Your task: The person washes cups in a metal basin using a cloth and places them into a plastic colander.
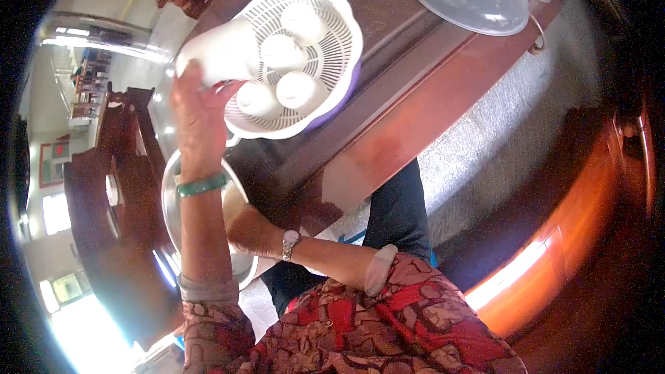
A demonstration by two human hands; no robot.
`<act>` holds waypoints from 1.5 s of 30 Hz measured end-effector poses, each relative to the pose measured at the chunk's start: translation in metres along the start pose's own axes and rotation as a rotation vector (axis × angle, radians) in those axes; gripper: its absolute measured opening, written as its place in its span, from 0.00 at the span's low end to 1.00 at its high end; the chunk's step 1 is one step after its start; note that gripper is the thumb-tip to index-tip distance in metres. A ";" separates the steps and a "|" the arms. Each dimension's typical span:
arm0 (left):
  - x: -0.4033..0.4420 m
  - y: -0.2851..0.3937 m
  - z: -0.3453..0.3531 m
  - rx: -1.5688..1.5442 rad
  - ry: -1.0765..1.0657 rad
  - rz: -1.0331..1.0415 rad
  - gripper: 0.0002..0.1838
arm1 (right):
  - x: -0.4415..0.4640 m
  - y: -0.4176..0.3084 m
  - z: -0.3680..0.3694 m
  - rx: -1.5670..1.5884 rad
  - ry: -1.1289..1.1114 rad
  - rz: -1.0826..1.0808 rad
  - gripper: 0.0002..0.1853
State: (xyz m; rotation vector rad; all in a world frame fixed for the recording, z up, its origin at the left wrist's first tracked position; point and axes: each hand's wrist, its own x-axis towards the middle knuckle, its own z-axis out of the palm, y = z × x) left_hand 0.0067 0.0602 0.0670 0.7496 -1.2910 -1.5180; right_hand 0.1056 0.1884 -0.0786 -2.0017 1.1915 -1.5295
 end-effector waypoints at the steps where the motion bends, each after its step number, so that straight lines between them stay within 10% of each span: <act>1: -0.004 0.000 -0.018 -0.029 -0.011 0.009 0.28 | 0.005 -0.003 -0.014 -0.057 0.003 -0.010 0.09; 8: -0.082 0.060 -0.088 -0.288 0.308 0.055 0.19 | 0.020 -0.016 -0.027 -0.174 0.017 0.032 0.09; 14: -0.162 0.035 -0.175 0.737 0.466 0.177 0.27 | 0.023 -0.024 -0.031 -0.279 0.015 0.068 0.08; 20: -0.219 0.026 -0.184 1.066 0.457 -0.021 0.31 | 0.048 -0.025 -0.046 0.523 0.188 0.631 0.07; 24: -0.232 0.006 -0.191 1.058 0.448 -0.013 0.31 | 0.059 -0.070 -0.049 0.547 0.142 0.524 0.10; 28: -0.234 -0.013 -0.197 0.953 0.464 0.164 0.26 | 0.058 -0.080 -0.024 -0.126 -0.381 -0.056 0.11; 45: -0.230 -0.021 -0.198 1.042 0.472 0.206 0.23 | 0.073 -0.073 -0.010 -0.477 -0.486 -0.053 0.05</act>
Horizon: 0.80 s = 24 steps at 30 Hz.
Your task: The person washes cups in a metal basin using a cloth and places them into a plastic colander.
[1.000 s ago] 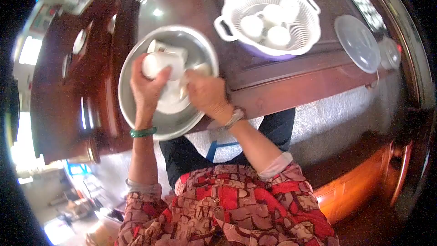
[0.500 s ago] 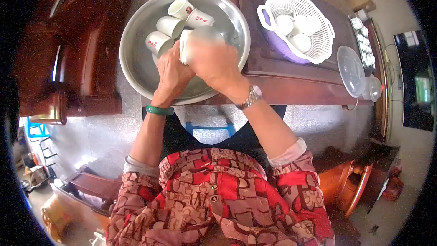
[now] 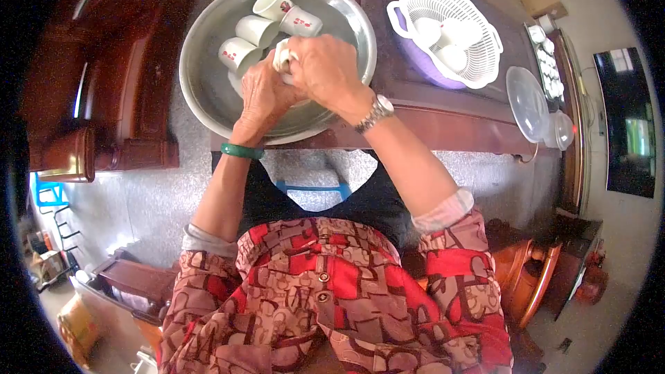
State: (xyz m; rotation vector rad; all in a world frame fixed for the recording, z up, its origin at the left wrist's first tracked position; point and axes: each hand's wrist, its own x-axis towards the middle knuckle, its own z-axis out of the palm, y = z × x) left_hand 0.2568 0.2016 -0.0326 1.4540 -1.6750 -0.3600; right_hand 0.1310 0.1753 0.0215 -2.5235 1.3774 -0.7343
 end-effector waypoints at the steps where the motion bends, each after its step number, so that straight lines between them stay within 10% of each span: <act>1: 0.000 0.004 -0.001 -0.003 -0.002 0.004 0.23 | 0.004 0.004 0.000 -0.003 0.003 0.003 0.05; 24: -0.002 0.003 -0.007 0.092 -0.083 -0.003 0.28 | -0.011 -0.010 0.001 0.052 -0.009 0.026 0.07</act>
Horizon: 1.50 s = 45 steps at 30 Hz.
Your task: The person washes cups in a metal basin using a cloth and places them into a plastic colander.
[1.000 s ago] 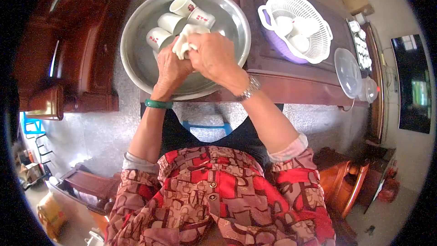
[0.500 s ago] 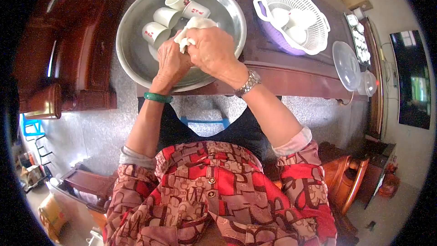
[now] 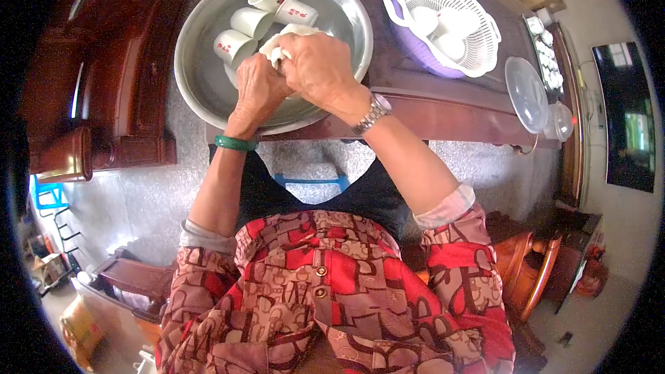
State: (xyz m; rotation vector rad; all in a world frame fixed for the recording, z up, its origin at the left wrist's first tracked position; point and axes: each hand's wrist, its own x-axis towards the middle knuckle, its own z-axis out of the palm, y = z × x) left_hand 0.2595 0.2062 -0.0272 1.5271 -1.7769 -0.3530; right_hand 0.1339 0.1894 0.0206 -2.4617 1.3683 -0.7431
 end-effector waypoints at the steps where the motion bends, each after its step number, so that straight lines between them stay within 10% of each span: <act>1: 0.000 0.000 0.000 -0.039 0.009 0.001 0.29 | 0.003 0.004 0.001 -0.036 0.019 0.005 0.07; 24: 0.002 0.006 -0.016 -0.485 0.294 0.086 0.33 | -0.023 0.066 0.033 0.268 0.256 0.229 0.07; 34: 0.015 -0.015 -0.023 -0.967 -0.038 -0.748 0.33 | -0.023 0.057 0.029 0.258 0.369 0.260 0.06; 45: 0.005 -0.016 -0.017 -0.528 -0.156 -0.293 0.36 | -0.025 0.066 0.032 0.339 0.394 0.287 0.09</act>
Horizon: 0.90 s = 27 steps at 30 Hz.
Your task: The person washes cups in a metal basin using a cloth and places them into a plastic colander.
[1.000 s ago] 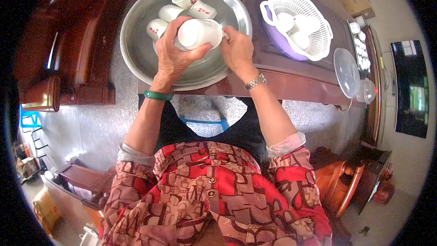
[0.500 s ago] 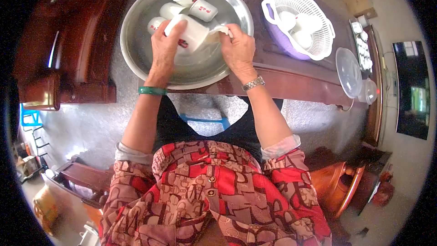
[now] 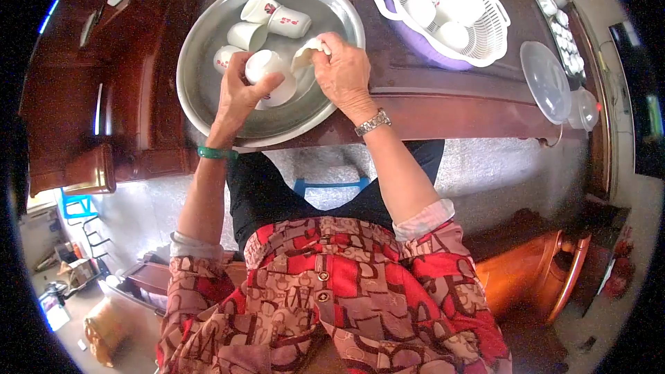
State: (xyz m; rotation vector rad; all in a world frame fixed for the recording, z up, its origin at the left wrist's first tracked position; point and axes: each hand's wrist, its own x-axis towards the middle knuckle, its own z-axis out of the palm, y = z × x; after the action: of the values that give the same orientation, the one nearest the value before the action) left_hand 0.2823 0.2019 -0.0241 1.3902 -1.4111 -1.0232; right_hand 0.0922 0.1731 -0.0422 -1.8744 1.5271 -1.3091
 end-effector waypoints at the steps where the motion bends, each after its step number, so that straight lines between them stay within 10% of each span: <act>1: -0.001 -0.003 0.001 -0.050 -0.023 0.012 0.34 | -0.001 0.000 0.000 0.018 -0.005 0.008 0.09; 11: 0.001 0.005 0.000 0.049 -0.253 -0.023 0.32 | 0.007 -0.028 -0.021 0.557 -0.144 0.222 0.08; 19: -0.005 0.010 -0.002 0.171 -0.222 0.048 0.31 | 0.013 -0.029 0.005 -0.253 -0.258 -0.192 0.05; 27: 0.027 0.023 -0.006 0.962 -0.145 0.067 0.29 | -0.008 -0.011 -0.002 -0.063 0.057 -0.069 0.05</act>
State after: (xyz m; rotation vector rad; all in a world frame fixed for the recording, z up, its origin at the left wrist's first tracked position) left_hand 0.2825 0.1754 0.0011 1.9203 -2.1857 -0.3729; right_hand 0.0970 0.1845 -0.0363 -1.9607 1.5624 -1.3707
